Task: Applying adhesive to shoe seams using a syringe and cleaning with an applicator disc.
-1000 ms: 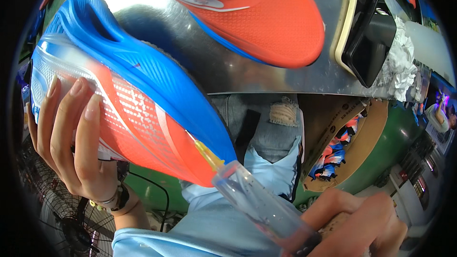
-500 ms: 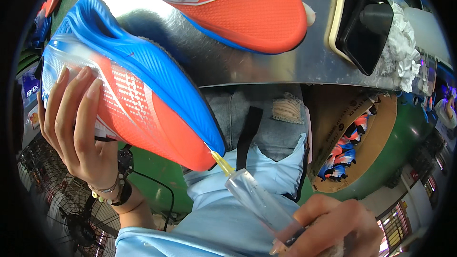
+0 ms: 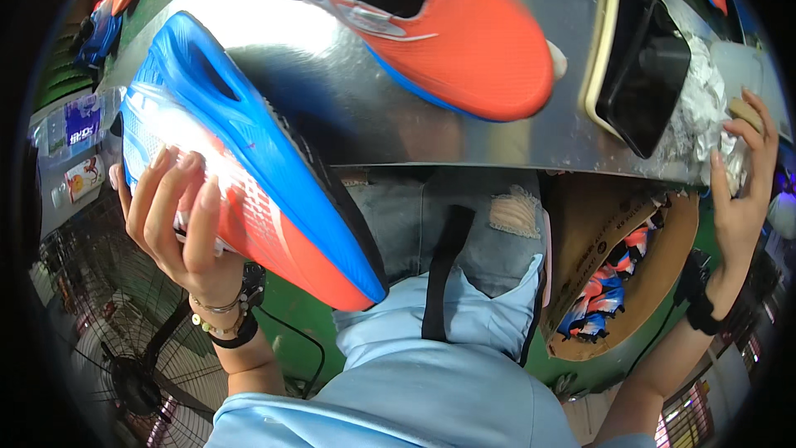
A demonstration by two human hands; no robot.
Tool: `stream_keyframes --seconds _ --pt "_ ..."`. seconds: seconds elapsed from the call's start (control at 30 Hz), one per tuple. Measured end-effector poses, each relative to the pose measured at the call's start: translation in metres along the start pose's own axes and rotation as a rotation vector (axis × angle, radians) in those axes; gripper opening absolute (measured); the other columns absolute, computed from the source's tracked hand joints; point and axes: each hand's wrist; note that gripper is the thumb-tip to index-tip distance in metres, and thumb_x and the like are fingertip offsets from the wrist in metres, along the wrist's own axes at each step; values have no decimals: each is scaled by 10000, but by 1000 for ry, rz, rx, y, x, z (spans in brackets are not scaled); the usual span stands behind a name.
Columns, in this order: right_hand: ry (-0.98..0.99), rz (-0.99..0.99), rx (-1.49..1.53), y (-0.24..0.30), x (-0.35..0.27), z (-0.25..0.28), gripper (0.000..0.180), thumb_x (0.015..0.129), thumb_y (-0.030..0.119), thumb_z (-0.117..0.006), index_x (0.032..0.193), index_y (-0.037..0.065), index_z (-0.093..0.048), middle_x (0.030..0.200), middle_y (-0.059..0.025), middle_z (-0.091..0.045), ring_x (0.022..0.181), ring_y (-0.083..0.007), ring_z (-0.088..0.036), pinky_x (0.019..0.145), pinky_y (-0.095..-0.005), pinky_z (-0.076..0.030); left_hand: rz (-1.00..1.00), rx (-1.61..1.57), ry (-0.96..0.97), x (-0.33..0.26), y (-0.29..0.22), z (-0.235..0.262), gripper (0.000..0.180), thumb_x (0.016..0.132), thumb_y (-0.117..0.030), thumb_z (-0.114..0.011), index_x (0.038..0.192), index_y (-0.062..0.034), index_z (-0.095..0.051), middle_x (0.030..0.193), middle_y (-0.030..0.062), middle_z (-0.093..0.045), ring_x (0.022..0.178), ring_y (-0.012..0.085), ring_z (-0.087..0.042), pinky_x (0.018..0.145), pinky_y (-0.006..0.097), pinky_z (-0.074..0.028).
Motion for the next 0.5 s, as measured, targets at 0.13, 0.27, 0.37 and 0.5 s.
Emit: stream_keyframes --seconds 0.13,0.27,0.37,0.5 --pt "85 12 10 -54 7 -8 443 749 -45 -489 1186 24 -490 1375 -103 -418 1256 -249 -406 1064 -363 -282 20 -6 23 -2 0 5 211 791 -148 -671 984 -222 -628 1070 43 -559 1053 267 -550 1022 557 -365" --pt "132 -135 333 -98 -1 -20 528 758 -41 -454 1282 23 -433 1392 -111 -406 1280 -246 -386 1085 -362 -257 18 -5 36 -1 0 3 170 871 -142 -579 988 -249 -639 1066 40 -550 1057 257 -543 1021 552 -368" --pt "98 -287 224 -105 -8 -17 513 751 -38 -448 1260 25 -454 1374 -104 -438 1284 -236 -392 1086 -357 -254 17 -3 79 8 0 7 187 914 -130 -524 987 -256 -641 1063 42 -550 1056 254 -545 1020 543 -374" --pt "-55 -161 -105 -20 18 -5 455 743 -60 -423 1178 22 -525 1314 -102 -505 1228 -232 -460 1048 -338 -304 -12 20 117 15 -1 10 181 926 -103 -507 990 -219 -630 1076 50 -548 1063 267 -550 1002 544 -399"
Point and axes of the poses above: each hand's wrist, its own x-axis towards the middle knuckle, its own z-axis out of the back of the hand, y = z × x
